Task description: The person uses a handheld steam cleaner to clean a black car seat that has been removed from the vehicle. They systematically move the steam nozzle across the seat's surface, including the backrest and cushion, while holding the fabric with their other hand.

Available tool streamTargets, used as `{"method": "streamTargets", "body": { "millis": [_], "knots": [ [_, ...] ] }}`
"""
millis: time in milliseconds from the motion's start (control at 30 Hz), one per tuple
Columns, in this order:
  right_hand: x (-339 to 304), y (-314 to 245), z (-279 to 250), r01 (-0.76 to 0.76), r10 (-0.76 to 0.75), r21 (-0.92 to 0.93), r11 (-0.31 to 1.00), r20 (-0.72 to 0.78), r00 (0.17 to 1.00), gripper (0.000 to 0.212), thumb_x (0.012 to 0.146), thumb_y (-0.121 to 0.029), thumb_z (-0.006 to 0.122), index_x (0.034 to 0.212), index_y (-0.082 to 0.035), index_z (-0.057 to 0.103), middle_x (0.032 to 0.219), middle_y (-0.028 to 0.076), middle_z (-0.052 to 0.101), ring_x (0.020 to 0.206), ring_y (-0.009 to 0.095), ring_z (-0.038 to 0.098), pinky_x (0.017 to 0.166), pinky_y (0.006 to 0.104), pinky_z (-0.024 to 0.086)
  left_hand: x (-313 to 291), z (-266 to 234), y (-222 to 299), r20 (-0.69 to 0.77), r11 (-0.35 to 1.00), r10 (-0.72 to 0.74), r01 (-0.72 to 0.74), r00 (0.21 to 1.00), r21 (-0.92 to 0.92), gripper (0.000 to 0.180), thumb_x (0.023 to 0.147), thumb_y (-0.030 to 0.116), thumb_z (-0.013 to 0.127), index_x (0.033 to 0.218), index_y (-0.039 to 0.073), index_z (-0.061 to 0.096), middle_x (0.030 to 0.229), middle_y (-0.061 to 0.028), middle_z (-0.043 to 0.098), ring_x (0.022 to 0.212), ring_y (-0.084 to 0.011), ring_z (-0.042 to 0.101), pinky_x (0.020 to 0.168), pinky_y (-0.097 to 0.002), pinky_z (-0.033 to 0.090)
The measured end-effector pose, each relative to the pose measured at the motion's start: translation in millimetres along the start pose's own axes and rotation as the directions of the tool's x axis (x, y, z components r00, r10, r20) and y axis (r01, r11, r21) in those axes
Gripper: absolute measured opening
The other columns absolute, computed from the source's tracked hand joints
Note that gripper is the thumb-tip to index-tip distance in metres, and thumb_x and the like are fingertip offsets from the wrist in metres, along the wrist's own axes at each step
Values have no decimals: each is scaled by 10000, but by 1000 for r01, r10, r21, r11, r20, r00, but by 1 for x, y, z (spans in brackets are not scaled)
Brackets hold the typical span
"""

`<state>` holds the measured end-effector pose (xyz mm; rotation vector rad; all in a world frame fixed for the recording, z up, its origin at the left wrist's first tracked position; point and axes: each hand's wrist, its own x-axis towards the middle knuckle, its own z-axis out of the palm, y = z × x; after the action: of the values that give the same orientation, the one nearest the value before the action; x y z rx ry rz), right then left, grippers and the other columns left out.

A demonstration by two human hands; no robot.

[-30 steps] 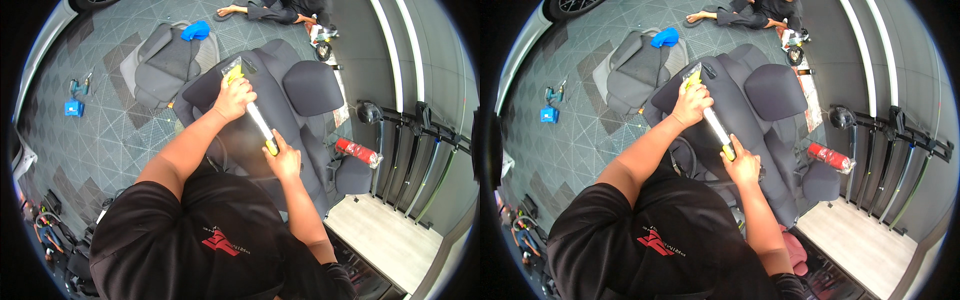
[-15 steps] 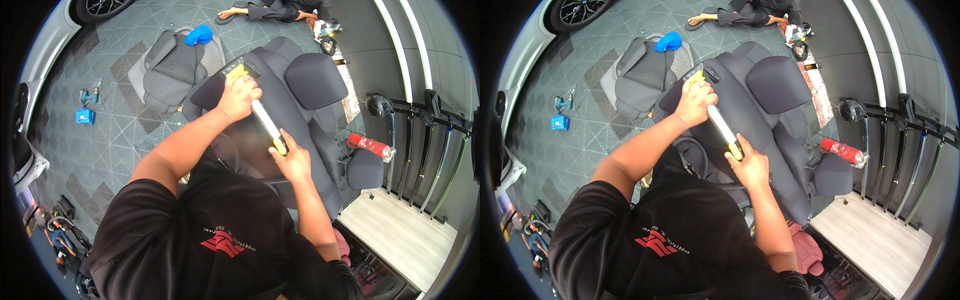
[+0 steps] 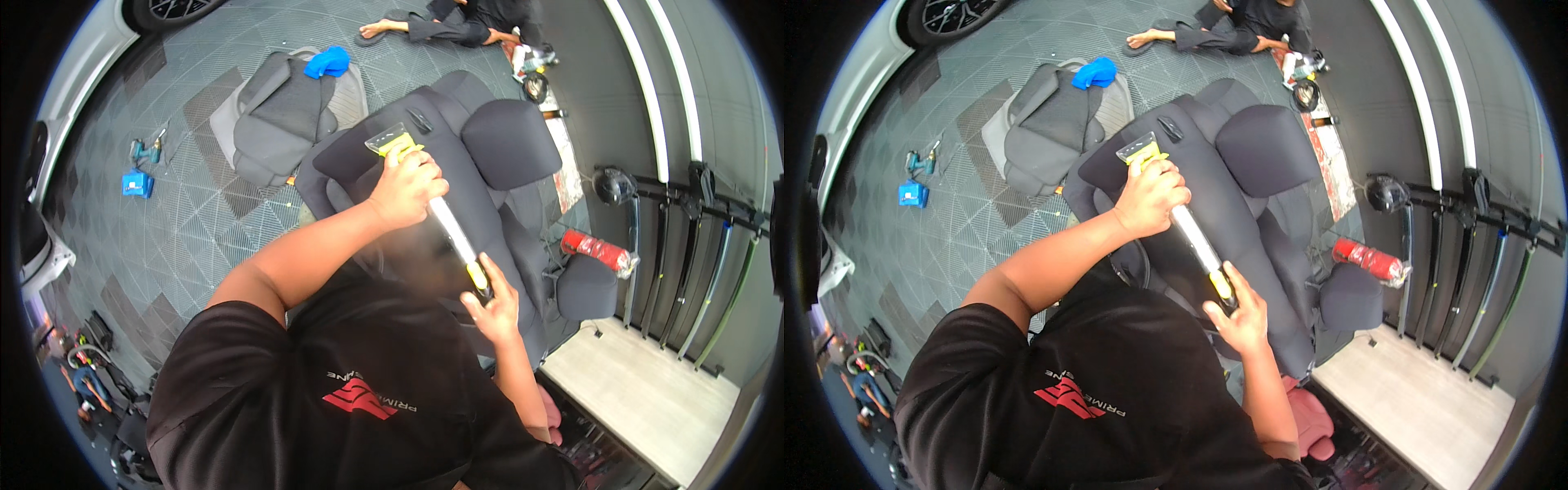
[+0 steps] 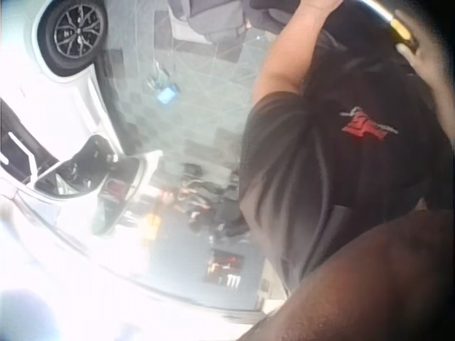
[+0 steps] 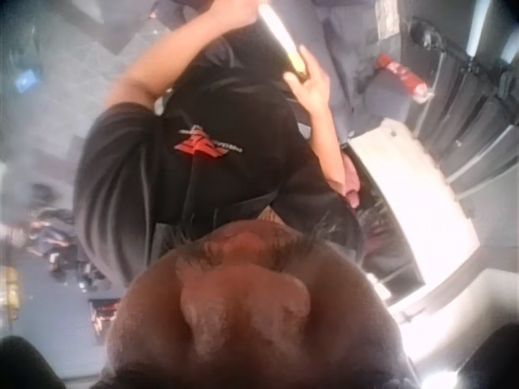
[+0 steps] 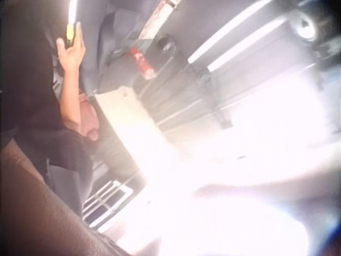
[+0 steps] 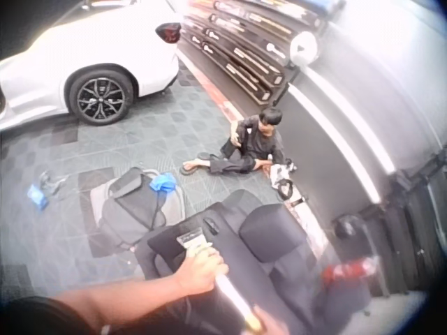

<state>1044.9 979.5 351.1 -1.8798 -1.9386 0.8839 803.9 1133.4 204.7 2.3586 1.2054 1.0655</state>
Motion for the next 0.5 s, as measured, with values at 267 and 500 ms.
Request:
{"method": "streamTargets", "body": {
  "millis": [267,500],
  "knots": [
    [-59,75,-15,-364,388,254,896,-48,920,583,979,-197,805,1528,-87,641,1427,202,728,1308,311,720,1134,409,528,39,49,81,129,990,108,-118,986,73,196,743,133,755,922,211,733,1026,16,648,1174,-247,618,1052,-602,394],
    [-113,142,-23,-355,397,341,871,-61,916,600,970,-236,822,1533,-119,649,1389,163,744,1252,264,724,1103,389,532,34,77,145,238,976,149,-181,960,120,141,786,182,744,924,212,736,1006,19,643,1173,-251,621,1059,-657,398]
  ]
}}
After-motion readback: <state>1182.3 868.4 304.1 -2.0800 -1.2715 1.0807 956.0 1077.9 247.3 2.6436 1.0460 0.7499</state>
